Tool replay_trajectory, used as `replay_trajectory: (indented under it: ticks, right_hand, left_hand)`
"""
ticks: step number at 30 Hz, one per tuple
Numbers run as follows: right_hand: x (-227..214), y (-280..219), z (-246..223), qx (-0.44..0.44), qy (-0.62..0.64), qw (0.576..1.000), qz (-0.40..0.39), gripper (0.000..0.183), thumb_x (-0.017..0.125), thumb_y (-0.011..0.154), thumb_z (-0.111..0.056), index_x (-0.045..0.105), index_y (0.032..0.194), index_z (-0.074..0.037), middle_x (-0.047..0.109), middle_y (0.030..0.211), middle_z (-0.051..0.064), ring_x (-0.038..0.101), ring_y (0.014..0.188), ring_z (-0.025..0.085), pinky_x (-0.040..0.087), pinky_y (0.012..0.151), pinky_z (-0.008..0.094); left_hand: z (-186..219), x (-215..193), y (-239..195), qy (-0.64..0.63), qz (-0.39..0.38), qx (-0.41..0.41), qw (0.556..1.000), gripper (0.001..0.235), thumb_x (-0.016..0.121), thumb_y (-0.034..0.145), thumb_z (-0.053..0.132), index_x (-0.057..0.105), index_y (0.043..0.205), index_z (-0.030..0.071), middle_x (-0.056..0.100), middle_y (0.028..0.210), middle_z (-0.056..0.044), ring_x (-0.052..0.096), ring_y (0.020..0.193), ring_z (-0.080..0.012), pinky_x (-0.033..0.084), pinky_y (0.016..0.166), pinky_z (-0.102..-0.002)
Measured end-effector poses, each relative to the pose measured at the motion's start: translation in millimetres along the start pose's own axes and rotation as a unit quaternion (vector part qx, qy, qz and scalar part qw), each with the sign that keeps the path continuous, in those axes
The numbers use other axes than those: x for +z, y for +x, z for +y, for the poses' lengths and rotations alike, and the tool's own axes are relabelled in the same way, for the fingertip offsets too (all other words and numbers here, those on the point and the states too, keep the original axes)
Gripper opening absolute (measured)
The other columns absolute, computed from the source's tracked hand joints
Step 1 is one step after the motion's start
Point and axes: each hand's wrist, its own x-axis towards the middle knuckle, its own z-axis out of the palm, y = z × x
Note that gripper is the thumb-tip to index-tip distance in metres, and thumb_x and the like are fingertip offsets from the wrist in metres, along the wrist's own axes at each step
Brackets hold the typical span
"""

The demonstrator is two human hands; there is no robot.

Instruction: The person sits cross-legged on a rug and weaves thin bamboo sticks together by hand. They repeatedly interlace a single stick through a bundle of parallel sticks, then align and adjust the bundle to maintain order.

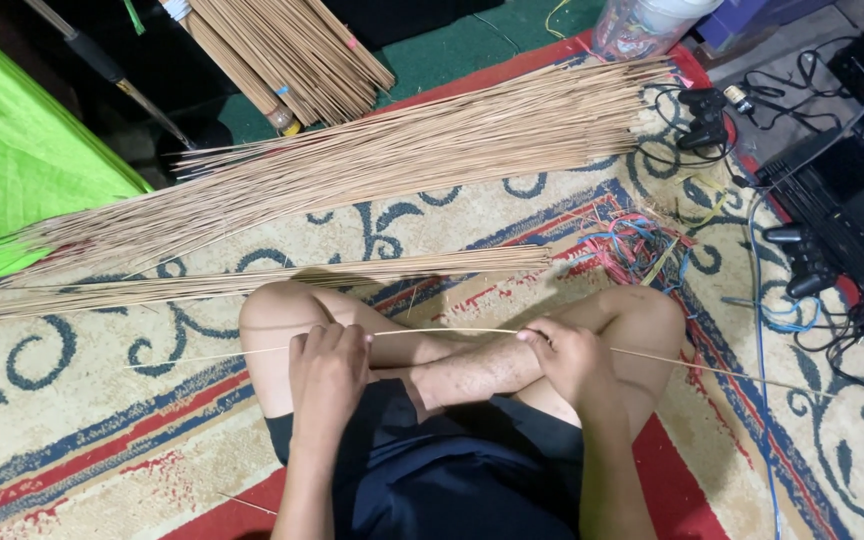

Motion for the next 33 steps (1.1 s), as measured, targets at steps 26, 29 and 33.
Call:
replay_trajectory:
  ticks: [26, 29, 33]
  right_hand:
    - [-3.7, -19.0, -36.8, 0.014, 0.061, 0.989, -0.137, 0.03, 0.06, 0.094, -0.05, 0.078, 0.108, -0.03, 0.082, 0.102, 0.004, 0.073, 0.109, 0.03, 0.057, 0.094, 0.043]
    - [-4.3, -20.8, -43.6, 0.004, 0.076, 0.983, -0.169, 0.029, 0.06, 0.095, -0.049, 0.078, 0.108, -0.03, 0.083, 0.102, 0.002, 0.073, 0.11, 0.029, 0.056, 0.094, 0.041]
    - [-5.6, -14.0, -31.6, 0.008, 0.096, 0.981, -0.171, 0.033, 0.061, 0.096, -0.05, 0.077, 0.11, -0.025, 0.08, 0.113, 0.006, 0.07, 0.116, 0.034, 0.054, 0.097, 0.045]
  left_hand:
    - [29.3, 20.2, -10.9, -0.076, -0.011, 0.029, 0.997, 0.029, 0.067, 0.095, 0.039, 0.068, 0.081, 0.013, 0.057, 0.067, -0.005, 0.059, 0.071, -0.0254, 0.044, 0.071, -0.038]
    - [37.5, 17.6, -10.5, -0.124, -0.025, 0.054, 0.991, 0.03, 0.066, 0.096, 0.039, 0.068, 0.08, 0.014, 0.056, 0.067, -0.004, 0.058, 0.071, -0.0253, 0.043, 0.07, -0.037]
    - [18.0, 16.5, -10.0, -0.106, -0.02, 0.038, 0.993, 0.032, 0.067, 0.095, 0.044, 0.069, 0.082, 0.014, 0.057, 0.068, -0.005, 0.059, 0.073, -0.0253, 0.044, 0.071, -0.037]
